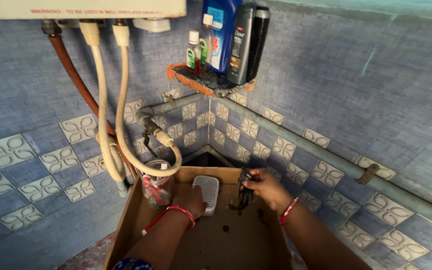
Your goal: The person organizes bathroom items by taking them from a cardboard box and placing them on a wall-mounted holder. They handle bottles of body wash, toothpaste tubes, and toothbrushes, arranging them into a red plastic holder attached to a pipe.
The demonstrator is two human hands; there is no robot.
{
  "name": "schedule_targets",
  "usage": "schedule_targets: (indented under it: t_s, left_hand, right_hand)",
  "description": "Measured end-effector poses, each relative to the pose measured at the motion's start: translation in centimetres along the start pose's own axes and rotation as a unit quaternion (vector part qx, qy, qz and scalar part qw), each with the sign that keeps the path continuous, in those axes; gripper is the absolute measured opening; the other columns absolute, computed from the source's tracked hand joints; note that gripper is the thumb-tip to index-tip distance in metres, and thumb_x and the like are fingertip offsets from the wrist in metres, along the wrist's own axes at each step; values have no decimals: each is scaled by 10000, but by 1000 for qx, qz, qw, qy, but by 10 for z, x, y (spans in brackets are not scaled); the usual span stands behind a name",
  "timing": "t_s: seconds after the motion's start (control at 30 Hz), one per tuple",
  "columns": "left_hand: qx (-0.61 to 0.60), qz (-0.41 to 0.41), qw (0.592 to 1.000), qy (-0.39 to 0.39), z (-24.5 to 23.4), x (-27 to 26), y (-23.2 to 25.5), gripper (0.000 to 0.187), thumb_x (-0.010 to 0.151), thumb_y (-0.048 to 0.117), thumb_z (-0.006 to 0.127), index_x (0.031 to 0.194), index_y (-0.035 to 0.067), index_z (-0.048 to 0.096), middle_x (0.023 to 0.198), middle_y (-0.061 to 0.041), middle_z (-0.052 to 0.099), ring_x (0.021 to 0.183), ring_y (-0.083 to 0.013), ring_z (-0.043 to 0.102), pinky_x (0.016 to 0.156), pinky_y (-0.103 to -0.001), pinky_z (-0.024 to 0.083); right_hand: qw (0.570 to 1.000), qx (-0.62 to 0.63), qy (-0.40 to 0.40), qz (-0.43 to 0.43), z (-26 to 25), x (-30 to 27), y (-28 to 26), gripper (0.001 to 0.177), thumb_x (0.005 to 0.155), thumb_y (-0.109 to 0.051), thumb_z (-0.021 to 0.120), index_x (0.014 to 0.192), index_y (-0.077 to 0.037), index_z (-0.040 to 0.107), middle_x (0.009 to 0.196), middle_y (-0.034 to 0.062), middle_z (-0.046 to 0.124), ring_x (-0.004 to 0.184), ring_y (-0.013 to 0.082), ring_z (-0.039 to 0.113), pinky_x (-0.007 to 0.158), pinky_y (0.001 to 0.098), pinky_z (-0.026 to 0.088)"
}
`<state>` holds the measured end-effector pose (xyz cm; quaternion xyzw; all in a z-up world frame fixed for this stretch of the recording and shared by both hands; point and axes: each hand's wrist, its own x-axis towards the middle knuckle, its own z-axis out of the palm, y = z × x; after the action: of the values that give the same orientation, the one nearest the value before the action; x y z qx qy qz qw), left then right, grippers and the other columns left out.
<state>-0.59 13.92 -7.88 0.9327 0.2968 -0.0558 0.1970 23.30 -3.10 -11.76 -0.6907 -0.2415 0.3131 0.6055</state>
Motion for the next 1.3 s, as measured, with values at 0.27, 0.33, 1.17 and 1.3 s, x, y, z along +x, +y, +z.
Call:
schedule_targets:
  t_s: [0.27,0.33,1.17,1.3]
  left_hand:
    - [22,86,993,76,51,27,16,540,890,299,672,1362,80,528,1450,-169,502,1357,-370,475,1117,-503,394]
    - [-51,173,973,144,77,52,20,647,806,234,674,1406,61,508,1419,-179,536,1314,-391,515,1100,-474,428]
    - [-272,117,955,13,100,34,63,425,998,394,533,1293,101,619,1156,-172,705,1124,-364,648,966,-461,494]
    - [-255,90,963,7,85,23,51,476,952,369,614,1324,78,555,1218,-191,679,1173,-378,638,995,-471,500]
  right_hand:
    - [999,4,18,-29,-10,-11,33,317,840,-87,807,1109,-22,653,1015,63,703,919,159,653,828,312,516]
    - [999,48,0,3,-11,-20,26,316,840,-93,790,1126,-47,662,1019,40,695,937,144,642,832,313,505]
    - [904,-371,-47,-207,27,-48,40,384,823,-60,706,1205,-98,684,1144,149,731,1081,313,700,940,375,545]
    - [898,-377,-51,-224,30,-45,46,382,784,-20,696,1159,-90,713,1087,152,734,1030,300,700,905,361,540]
